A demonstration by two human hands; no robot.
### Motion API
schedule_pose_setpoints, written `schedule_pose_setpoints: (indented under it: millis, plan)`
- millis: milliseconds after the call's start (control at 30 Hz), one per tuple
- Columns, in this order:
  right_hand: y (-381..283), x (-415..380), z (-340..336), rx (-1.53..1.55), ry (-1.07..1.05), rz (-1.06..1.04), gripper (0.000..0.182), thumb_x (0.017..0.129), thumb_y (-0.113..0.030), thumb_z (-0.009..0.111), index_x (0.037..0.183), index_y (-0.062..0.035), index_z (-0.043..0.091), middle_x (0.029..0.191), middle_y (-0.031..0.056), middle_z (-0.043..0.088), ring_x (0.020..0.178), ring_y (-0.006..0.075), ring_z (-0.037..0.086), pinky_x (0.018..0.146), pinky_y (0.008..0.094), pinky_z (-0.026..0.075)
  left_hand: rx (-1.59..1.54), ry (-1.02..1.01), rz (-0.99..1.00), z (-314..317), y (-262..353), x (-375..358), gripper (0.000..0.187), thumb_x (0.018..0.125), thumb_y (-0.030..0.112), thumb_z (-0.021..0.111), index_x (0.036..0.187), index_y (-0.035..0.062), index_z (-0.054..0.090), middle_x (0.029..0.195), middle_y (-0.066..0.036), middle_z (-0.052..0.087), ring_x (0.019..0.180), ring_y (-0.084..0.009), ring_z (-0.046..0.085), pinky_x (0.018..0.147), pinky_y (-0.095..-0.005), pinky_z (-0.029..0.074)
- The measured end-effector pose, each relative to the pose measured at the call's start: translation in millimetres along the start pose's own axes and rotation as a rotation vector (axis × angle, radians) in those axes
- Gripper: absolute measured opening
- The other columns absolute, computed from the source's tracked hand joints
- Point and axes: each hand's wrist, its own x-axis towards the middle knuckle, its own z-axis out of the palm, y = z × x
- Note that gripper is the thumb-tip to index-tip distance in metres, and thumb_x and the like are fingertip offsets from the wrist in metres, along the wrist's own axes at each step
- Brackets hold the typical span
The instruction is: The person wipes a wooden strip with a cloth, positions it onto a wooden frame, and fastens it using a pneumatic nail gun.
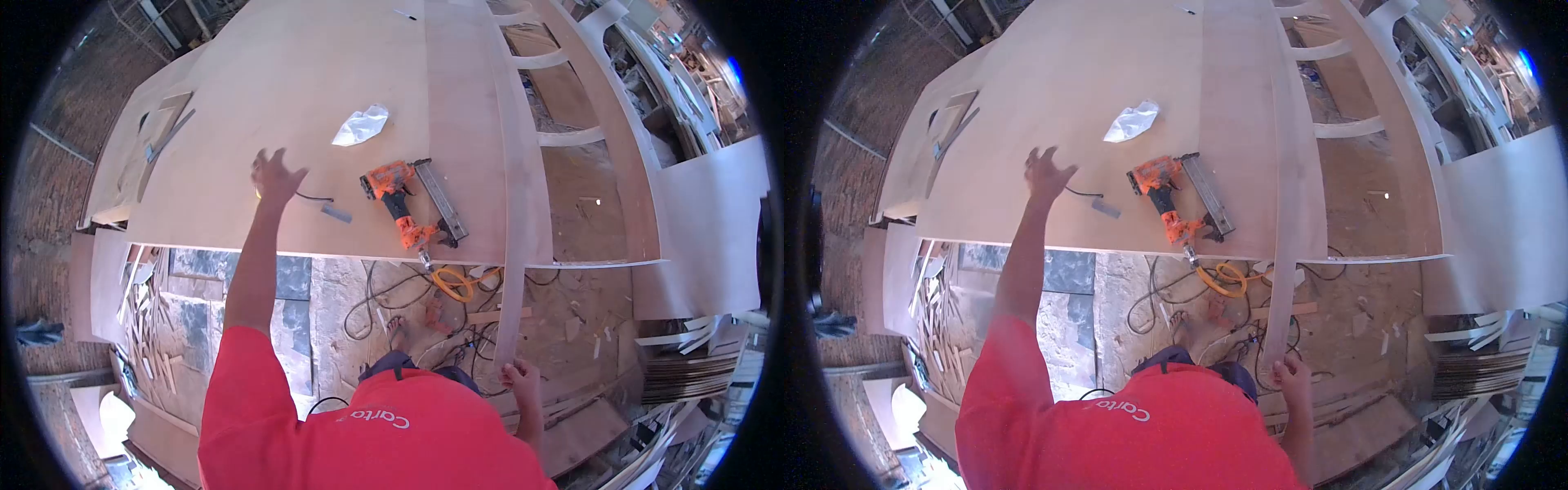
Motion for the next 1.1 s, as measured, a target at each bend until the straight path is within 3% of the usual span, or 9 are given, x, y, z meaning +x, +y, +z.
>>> schedule_pose_setpoints:
  millis: [100,300,500,667,767,800,933,1000,1100]
  plan:
    - [-9,-18,9,0.005,0.059,0.011,0.029,0.096,-0.016,0.070,0.120,0.0011,0.068,0.094,0.0052,0.071,0.078,0.0140,0.068,0.066,0.0295,0.056,-0.451,-0.150,0.071,26,58,44,0.084,0.074,0.053,0.087,0.141,0.0107,0.059,0.141,-0.021,0.056,0.137,-0.0388,0.050,0.108,-0.0536,0.047]
    - [2,-29,21,0.043,0.257,-0.025,0.032,0.095,-0.016,0.071,0.123,0.0000,0.067,0.095,0.0050,0.069,0.081,0.0143,0.068,0.067,0.0299,0.056,-0.219,-0.405,0.054,81,136,79,0.095,0.068,0.053,0.091,0.148,0.0218,0.051,0.137,-0.019,0.057,0.132,-0.0382,0.055,0.104,-0.0530,0.050]
    - [34,-57,17,0.086,0.305,0.054,0.033,0.093,-0.013,0.074,0.123,-0.0001,0.067,0.096,0.0067,0.071,0.081,0.0157,0.068,0.067,0.0315,0.057,-0.183,-0.324,0.005,93,140,89,0.072,0.074,0.039,0.087,0.134,0.0155,0.056,0.132,-0.017,0.061,0.125,-0.0357,0.061,0.097,-0.0507,0.056]
    - [65,-39,-13,0.115,0.287,0.027,0.032,0.092,-0.013,0.074,0.120,0.0009,0.068,0.095,0.0078,0.072,0.077,0.0165,0.068,0.067,0.0312,0.056,-0.441,-0.040,-0.023,97,116,82,0.040,0.079,0.030,0.074,0.105,0.0012,0.065,0.095,-0.022,0.071,0.093,-0.0440,0.071,0.085,-0.0529,0.058]
    - [68,-24,-34,-0.279,0.442,-0.277,0.032,0.087,-0.017,0.077,0.114,-0.0009,0.072,0.097,0.0153,0.074,0.088,0.0264,0.072,0.079,0.0387,0.056,-0.517,0.088,0.083,58,111,66,0.033,0.080,0.026,0.071,0.095,-0.0022,0.065,0.088,-0.025,0.071,0.085,-0.0465,0.069,0.079,-0.0526,0.056]
    - [19,-32,-33,-0.334,0.473,-0.326,0.032,0.087,-0.017,0.077,0.115,-0.0016,0.072,0.098,0.0162,0.073,0.090,0.0288,0.072,0.081,0.0389,0.056,-0.510,0.070,0.096,38,112,53,0.033,0.080,0.026,0.071,0.095,-0.0022,0.065,0.088,-0.025,0.071,0.085,-0.0465,0.069,0.079,-0.0526,0.056]
    - [-80,-30,-26,-0.204,0.374,-0.501,0.029,0.091,-0.018,0.075,0.114,-0.0008,0.073,0.100,0.0140,0.073,0.092,0.0229,0.071,0.083,0.0369,0.056,-0.786,0.044,0.126,-60,149,-17,0.025,0.082,0.018,0.069,0.093,-0.0040,0.064,0.081,-0.023,0.068,0.072,-0.0368,0.067,0.069,-0.0459,0.053]
    - [-114,-24,-17,-0.051,0.130,-0.600,0.029,0.094,-0.020,0.073,0.114,0.0010,0.072,0.102,0.0112,0.074,0.094,0.0188,0.070,0.083,0.0359,0.055,-0.907,0.001,0.141,-101,180,-66,0.023,0.082,0.014,0.071,0.093,-0.0042,0.062,0.077,-0.018,0.064,0.070,-0.0265,0.064,0.066,-0.0394,0.050]
    - [-152,-27,5,0.007,-0.164,-0.693,0.038,0.100,-0.028,0.069,0.123,0.0010,0.068,0.113,0.0109,0.070,0.100,0.0187,0.068,0.088,0.0352,0.054,-0.974,0.004,0.253,-128,235,-146,0.024,0.081,0.012,0.071,0.099,-0.0029,0.063,0.085,-0.019,0.066,0.076,-0.0259,0.065,0.070,-0.0377,0.051]
